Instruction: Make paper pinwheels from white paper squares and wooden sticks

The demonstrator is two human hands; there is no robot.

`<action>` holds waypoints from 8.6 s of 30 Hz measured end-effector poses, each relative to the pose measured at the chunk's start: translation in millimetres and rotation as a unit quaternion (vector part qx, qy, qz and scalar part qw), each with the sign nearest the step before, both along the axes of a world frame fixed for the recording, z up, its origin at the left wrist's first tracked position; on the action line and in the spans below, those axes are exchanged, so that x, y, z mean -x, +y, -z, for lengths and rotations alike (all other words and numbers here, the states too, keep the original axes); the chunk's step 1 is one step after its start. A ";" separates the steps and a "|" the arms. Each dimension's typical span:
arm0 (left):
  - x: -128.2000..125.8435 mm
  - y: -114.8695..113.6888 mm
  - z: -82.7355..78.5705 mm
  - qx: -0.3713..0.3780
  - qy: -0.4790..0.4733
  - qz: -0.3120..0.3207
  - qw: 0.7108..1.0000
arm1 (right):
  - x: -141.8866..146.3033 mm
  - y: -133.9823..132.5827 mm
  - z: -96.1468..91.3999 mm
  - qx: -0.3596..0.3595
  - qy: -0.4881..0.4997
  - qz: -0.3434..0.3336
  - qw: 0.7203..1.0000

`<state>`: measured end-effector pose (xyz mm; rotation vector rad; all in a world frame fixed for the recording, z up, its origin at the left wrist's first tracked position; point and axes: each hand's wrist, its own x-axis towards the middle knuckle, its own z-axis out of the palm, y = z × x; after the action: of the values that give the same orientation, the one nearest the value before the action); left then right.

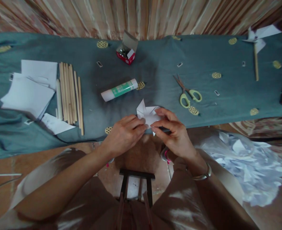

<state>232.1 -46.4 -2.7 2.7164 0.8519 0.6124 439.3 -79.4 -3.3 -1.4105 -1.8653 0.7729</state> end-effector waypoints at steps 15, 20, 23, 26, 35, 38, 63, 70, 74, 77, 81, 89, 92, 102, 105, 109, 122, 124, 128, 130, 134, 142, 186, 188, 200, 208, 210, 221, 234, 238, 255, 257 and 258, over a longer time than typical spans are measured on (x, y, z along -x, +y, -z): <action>0.8 -2.5 3.7 0.001 -0.020 -0.002 1.000 | 12.2 10.5 11.2 -0.032 -0.010 0.072 0.997; -0.5 -1.7 3.8 0.016 -0.014 -0.013 1.000 | 15.2 10.0 12.0 -0.048 -0.033 0.090 0.994; -1.3 -1.3 3.2 0.020 -0.006 -0.019 1.000 | 16.8 9.9 11.3 -0.049 -0.046 0.095 0.993; -1.3 -1.3 2.6 0.021 -0.006 -0.019 1.000 | 17.6 10.1 10.7 -0.051 -0.055 0.096 0.993; -1.3 -1.4 4.1 0.020 0.006 -0.027 0.999 | 16.3 10.5 12.1 -0.040 -0.059 0.101 0.992; -1.7 -1.5 4.7 0.023 0.001 -0.027 0.999 | 16.4 10.6 12.4 -0.043 -0.059 0.101 0.992; -1.2 -1.6 4.7 0.023 -0.006 -0.025 0.999 | 20.2 4.4 10.7 -0.100 -0.137 0.063 0.983; -1.5 -1.1 3.9 0.021 -0.001 -0.025 0.999 | 24.8 -1.6 10.1 -0.105 -0.178 0.031 0.978; -2.2 -0.7 3.2 0.019 0.005 -0.023 1.000 | 32.1 -4.5 12.8 -0.122 -0.193 0.031 0.973; -2.4 -0.1 3.8 0.026 0.007 -0.021 0.999 | 36.9 -4.4 16.2 -0.143 -0.203 0.032 0.968; -2.3 0.9 5.8 0.024 -0.001 -0.023 0.999 | 36.5 -2.4 19.9 -0.150 -0.194 0.030 0.969; -1.6 -0.7 1.4 0.016 0.015 -0.020 1.000 | 15.2 -3.9 12.8 -0.131 -0.157 0.048 0.978; 2.7 4.8 -2.3 0.006 0.031 -0.010 0.999 | 3.7 -1.1 10.3 -0.112 -0.136 0.082 0.981; 10.2 26.8 -9.4 0.012 0.007 -0.037 0.999 | -3.1 3.7 4.0 -0.086 -0.119 0.091 0.985; 5.2 20.1 -8.6 -0.004 -0.013 -0.031 0.999 | -2.4 3.1 2.2 -0.096 -0.113 0.084 0.985; -2.8 11.2 -5.7 -0.008 0.005 -0.017 1.000 | -4.4 3.0 4.0 -0.100 -0.108 0.072 0.986; -11.2 5.7 -3.7 -0.045 0.074 -0.013 0.996 | -7.2 1.8 7.3 -0.086 -0.134 0.067 0.985; -11.6 4.6 -4.4 -0.051 0.079 -0.014 0.995 | -8.1 0.7 5.2 -0.086 -0.127 0.063 0.986; -10.0 2.5 -6.4 -0.065 0.072 -0.018 0.995 | -12.6 -2.9 -0.5 -0.069 -0.106 0.043 0.991; -8.0 1.1 -7.6 -0.069 0.069 -0.015 0.995 | -15.7 -5.3 -2.6 -0.058 -0.087 0.029 0.994; -4.3 -1.9 -9.2 -0.081 0.066 -0.003 0.995 | -18.9 -9.4 -3.7 -0.046 -0.050 0.012 0.998; -6.2 -2.7 -7.9 -0.067 0.049 0.002 0.997 | -13.0 -5.2 -4.7 -0.037 -0.034 0.008 0.999; -5.8 -4.7 3.3 0.000 0.000 0.022 1.000 | 1.0 9.6 0.2 -0.052 -0.053 0.051 0.996; -6.4 -4.4 3.1 0.009 -0.004 0.023 1.000 | 1.2 9.9 0.8 -0.063 -0.067 0.053 0.994; -9.7 -5.2 6.1 0.018 -0.014 0.019 1.000 | 4.0 10.3 3.4 -0.059 -0.063 0.060 0.994; -8.6 -6.0 4.9 0.033 -0.008 0.012 0.999 | 0.8 1.4 -1.7 -0.074 -0.071 0.042 0.994; -8.4 -6.0 5.2 0.042 -0.009 0.012 0.999 | 0.9 -0.8 -0.8 -0.069 -0.076 0.035 0.994; -9.1 -4.5 9.7 0.061 -0.055 0.018 0.996 | 2.7 -4.1 3.7 -0.090 -0.098 0.019 0.991; -10.1 -6.8 10.3 0.033 -0.039 0.012 0.999 | 2.0 -4.2 4.8 -0.102 -0.111 0.004 0.989; -10.2 -7.4 10.3 0.014 -0.034 0.013 0.999 | 1.9 -3.9 5.6 -0.105 -0.111 -0.002 0.988; -9.1 -8.5 7.6 0.040 -0.018 0.017 0.999 | 2.1 -3.0 8.2 -0.101 -0.116 -0.014 0.988; -9.1 -8.4 6.9 0.044 -0.009 0.016 0.999 | 2.0 -2.6 8.2 -0.106 -0.123 -0.015 0.987; -9.2 -8.4 6.6 0.044 -0.004 0.015 0.999 | 2.0 -2.4 8.1 -0.106 -0.126 -0.015 0.986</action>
<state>241.3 -54.8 -9.3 2.6413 0.8144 0.5663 437.3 -81.9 -11.4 -1.3968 -2.0946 0.4087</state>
